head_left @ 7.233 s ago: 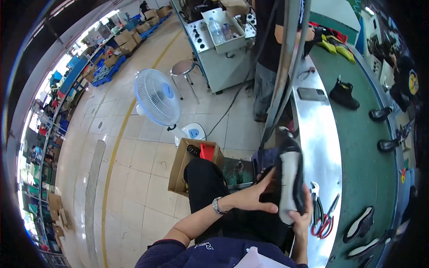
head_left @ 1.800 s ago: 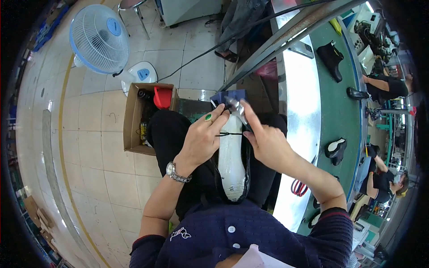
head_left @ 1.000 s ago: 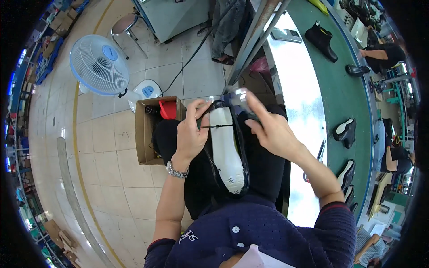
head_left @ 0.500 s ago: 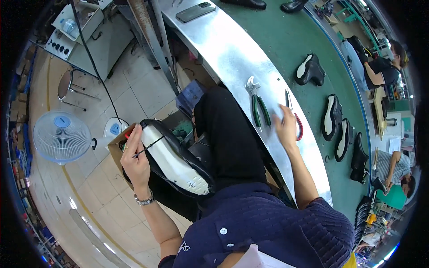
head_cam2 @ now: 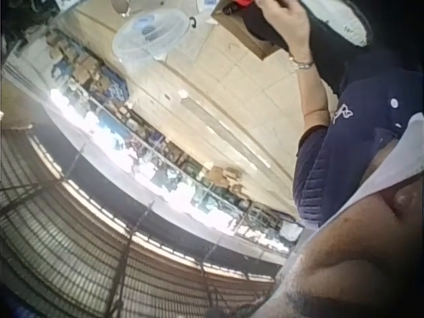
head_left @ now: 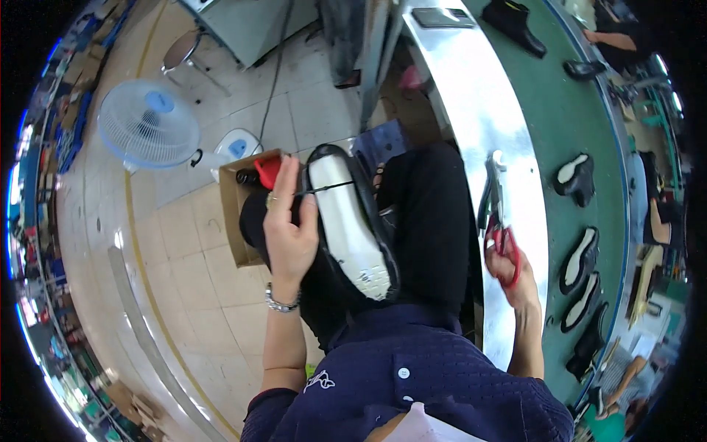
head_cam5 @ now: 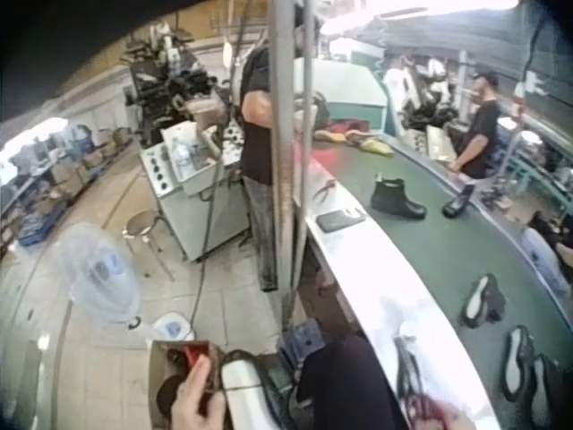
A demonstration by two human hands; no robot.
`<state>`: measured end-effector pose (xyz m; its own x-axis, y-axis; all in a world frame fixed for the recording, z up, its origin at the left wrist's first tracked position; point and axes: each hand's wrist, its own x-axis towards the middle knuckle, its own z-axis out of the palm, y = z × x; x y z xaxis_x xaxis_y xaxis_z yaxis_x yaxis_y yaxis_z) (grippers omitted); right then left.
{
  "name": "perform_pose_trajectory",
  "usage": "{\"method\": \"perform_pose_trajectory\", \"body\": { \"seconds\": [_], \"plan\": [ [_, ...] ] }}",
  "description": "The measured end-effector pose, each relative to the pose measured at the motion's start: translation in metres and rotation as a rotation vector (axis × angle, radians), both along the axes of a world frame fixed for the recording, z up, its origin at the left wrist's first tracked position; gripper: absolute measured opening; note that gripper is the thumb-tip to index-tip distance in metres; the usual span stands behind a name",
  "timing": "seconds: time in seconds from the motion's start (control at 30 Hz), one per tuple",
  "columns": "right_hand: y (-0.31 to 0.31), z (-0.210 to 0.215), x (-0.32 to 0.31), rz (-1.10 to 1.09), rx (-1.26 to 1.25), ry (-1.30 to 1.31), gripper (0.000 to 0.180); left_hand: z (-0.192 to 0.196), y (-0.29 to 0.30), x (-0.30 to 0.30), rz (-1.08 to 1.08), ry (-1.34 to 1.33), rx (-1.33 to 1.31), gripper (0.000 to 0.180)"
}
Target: Trim and inspect shoe components during the manufacturing process.
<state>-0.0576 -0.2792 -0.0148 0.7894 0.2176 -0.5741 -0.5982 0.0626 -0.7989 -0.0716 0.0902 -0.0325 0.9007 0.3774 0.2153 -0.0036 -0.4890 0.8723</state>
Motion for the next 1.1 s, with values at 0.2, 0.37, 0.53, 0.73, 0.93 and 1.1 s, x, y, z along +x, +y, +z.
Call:
{"method": "perform_pose_trajectory", "body": {
  "seconds": [0.2,0.37,0.53,0.73,0.93,1.1],
  "plan": [
    [0.085,0.028,-0.003,0.688,0.428,0.202,0.072,0.003,-0.029,-0.012,0.147,-0.022,0.042,0.042],
    [0.134,0.037,0.014,0.703,0.2,0.295,0.075,-0.009,-0.037,0.001,0.319,-0.176,0.174,0.014],
    [0.141,0.024,0.006,0.741,-0.023,0.112,0.068,-0.012,-0.034,0.002,0.292,-0.155,0.168,0.015],
    [0.136,0.036,-0.009,0.563,-0.227,-0.136,0.035,-0.008,-0.036,0.006,0.247,-0.095,0.242,0.018],
    [0.086,0.02,0.047,0.205,-0.708,-0.477,0.027,-0.003,-0.02,-0.008,0.251,-0.257,0.623,0.003],
    [0.021,-0.07,0.135,0.07,-1.063,-0.555,0.057,0.03,-0.02,-0.012,0.438,-0.438,0.562,0.011]
  ]
}}
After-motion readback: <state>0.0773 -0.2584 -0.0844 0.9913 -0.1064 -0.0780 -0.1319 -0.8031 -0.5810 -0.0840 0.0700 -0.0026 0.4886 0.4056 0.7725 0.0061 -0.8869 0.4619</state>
